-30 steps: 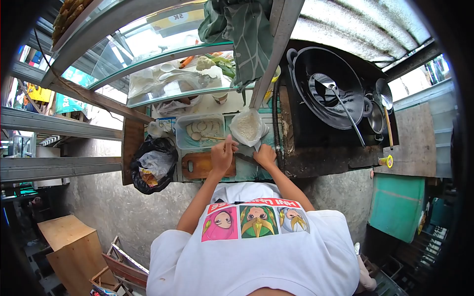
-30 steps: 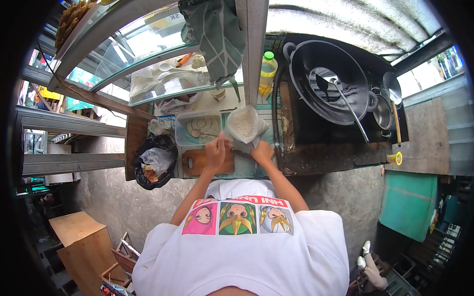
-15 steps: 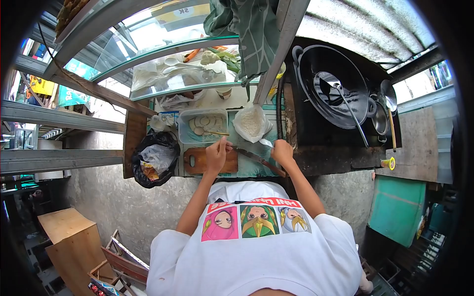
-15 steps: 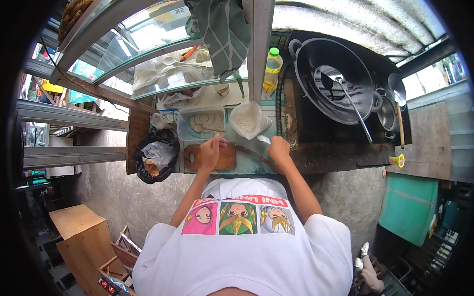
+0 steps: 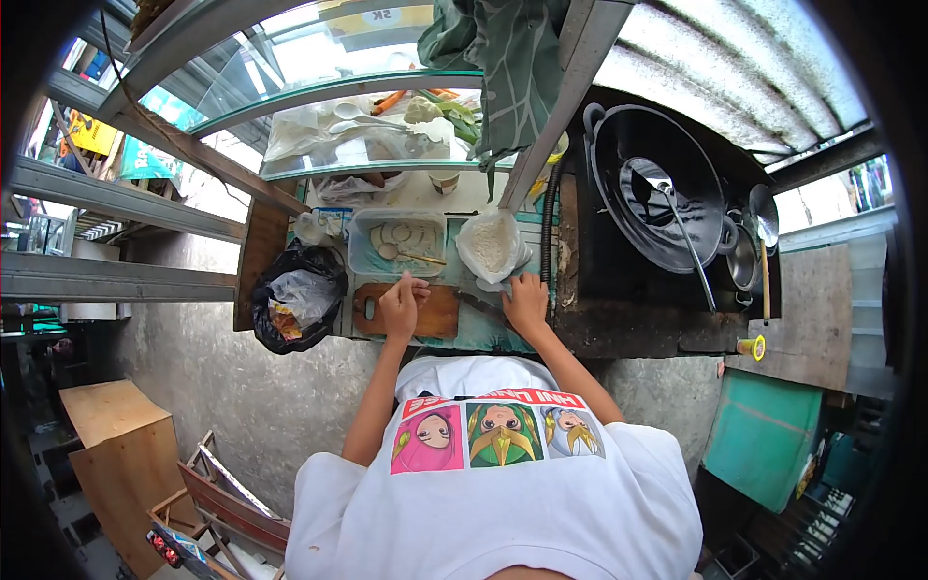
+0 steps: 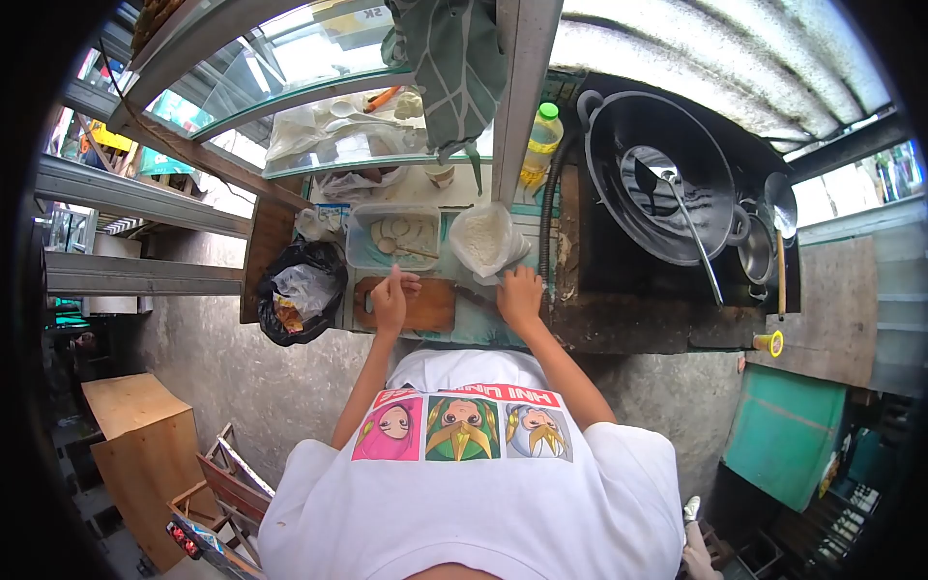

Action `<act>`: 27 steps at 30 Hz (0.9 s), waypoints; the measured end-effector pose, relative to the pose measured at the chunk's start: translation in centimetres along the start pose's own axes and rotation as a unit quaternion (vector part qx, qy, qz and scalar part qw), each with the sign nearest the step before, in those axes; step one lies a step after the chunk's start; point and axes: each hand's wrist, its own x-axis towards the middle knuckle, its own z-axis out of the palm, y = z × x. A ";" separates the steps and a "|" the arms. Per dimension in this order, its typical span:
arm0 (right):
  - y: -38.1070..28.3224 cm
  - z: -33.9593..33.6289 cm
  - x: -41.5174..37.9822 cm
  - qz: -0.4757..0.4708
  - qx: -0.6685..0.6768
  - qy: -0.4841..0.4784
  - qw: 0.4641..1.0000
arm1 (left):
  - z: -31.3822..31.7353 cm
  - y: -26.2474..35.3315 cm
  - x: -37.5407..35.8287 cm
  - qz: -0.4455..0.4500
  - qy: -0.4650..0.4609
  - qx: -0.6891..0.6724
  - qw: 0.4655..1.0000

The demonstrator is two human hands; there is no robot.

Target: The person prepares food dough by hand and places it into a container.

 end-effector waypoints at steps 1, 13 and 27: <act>-0.4 -0.1 -0.4 -0.022 -0.035 0.024 0.999 | -0.4 -0.1 -0.1 -0.031 0.022 -0.018 0.999; 1.4 2.0 -4.0 -0.002 -0.074 -0.240 0.968 | -4.1 -2.5 -0.2 -0.076 0.114 -0.071 0.988; -5.2 4.0 -1.4 0.110 -0.015 -0.139 0.984 | -8.7 -1.4 3.3 -0.046 -0.004 -0.058 0.997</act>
